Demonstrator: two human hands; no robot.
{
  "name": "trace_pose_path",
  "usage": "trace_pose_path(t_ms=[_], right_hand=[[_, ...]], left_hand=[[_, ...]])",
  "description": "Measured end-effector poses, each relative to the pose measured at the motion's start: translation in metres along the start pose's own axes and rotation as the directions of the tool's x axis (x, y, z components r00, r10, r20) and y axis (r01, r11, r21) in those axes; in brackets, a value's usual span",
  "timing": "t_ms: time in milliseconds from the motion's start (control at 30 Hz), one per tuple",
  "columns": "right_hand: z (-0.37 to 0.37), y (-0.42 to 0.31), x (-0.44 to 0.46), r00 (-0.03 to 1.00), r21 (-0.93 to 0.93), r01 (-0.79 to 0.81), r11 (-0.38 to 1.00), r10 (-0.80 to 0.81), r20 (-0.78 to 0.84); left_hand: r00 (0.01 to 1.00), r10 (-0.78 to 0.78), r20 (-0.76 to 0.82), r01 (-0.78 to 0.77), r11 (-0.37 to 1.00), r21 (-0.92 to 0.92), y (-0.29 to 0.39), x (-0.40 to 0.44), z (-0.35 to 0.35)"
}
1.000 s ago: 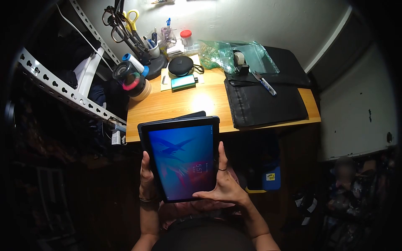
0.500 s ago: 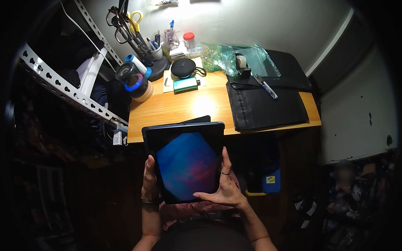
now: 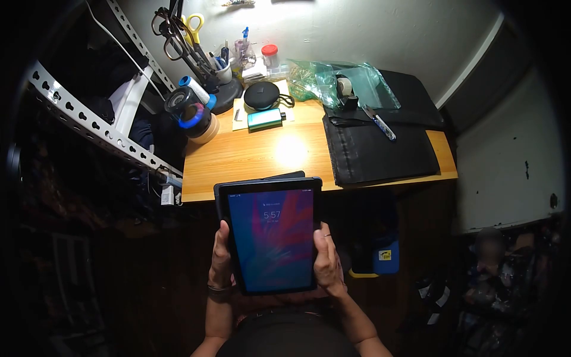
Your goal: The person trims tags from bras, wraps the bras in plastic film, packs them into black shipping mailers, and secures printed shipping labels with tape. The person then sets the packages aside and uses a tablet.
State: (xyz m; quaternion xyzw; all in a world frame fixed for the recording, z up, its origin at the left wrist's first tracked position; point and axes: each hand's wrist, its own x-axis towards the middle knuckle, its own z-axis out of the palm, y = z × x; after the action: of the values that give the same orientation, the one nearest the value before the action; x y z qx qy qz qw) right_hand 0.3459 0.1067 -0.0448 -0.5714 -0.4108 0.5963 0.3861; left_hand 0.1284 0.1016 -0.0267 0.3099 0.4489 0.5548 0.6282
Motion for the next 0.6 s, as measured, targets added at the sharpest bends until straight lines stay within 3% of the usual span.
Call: trace_pose_path(t_ms=[33,100,167,300,367,400,433,467,567,600], right_hand=[[-0.002,-0.005,-0.001,0.995,0.015,0.068,0.998,-0.069,0.066],[-0.002,-0.012,-0.003,0.982,0.033,0.134,0.99,-0.137,0.127],[0.002,-0.015,-0.005,0.966,0.04,0.245,0.969,-0.248,0.07],[0.005,-0.026,-0.01,0.975,0.119,0.194,0.974,-0.205,0.085],[0.005,-0.032,-0.011,0.955,0.325,0.092,0.941,-0.176,0.237],[0.001,-0.029,-0.009,0.955,0.324,0.093,0.942,-0.176,0.237],[-0.006,-0.024,-0.006,0.931,0.288,0.033,0.957,-0.134,0.339],[-0.009,-0.02,-0.004,0.896,0.248,-0.025,0.968,-0.088,0.435],[0.001,-0.013,-0.004,0.88,0.356,0.079,0.931,-0.233,0.414],[0.001,-0.015,-0.005,0.882,0.389,0.025,0.921,-0.203,0.424]], left_hand=[[1.0,0.0,0.0,0.0,1.0,0.0,0.0,0.0,0.002],[0.999,-0.052,-0.003,0.051,0.984,-0.171,0.001,0.001,0.007],[0.997,-0.081,-0.019,0.074,0.97,-0.23,0.001,0.001,0.011],[0.996,-0.089,-0.014,0.081,0.951,-0.3,0.003,0.004,0.007],[0.996,-0.079,-0.032,0.065,0.947,-0.315,0.006,0.008,0.003],[0.999,-0.035,-0.01,0.03,0.943,-0.332,0.006,0.011,-0.004],[1.0,0.009,0.01,-0.005,0.937,-0.349,0.011,0.014,-0.004],[0.998,0.018,-0.068,-0.039,0.941,-0.336,0.018,0.013,0.004],[0.998,0.017,-0.053,-0.033,0.942,-0.334,0.019,0.015,0.001],[0.999,0.015,-0.05,-0.03,0.942,-0.335,0.018,0.014,0.0]])
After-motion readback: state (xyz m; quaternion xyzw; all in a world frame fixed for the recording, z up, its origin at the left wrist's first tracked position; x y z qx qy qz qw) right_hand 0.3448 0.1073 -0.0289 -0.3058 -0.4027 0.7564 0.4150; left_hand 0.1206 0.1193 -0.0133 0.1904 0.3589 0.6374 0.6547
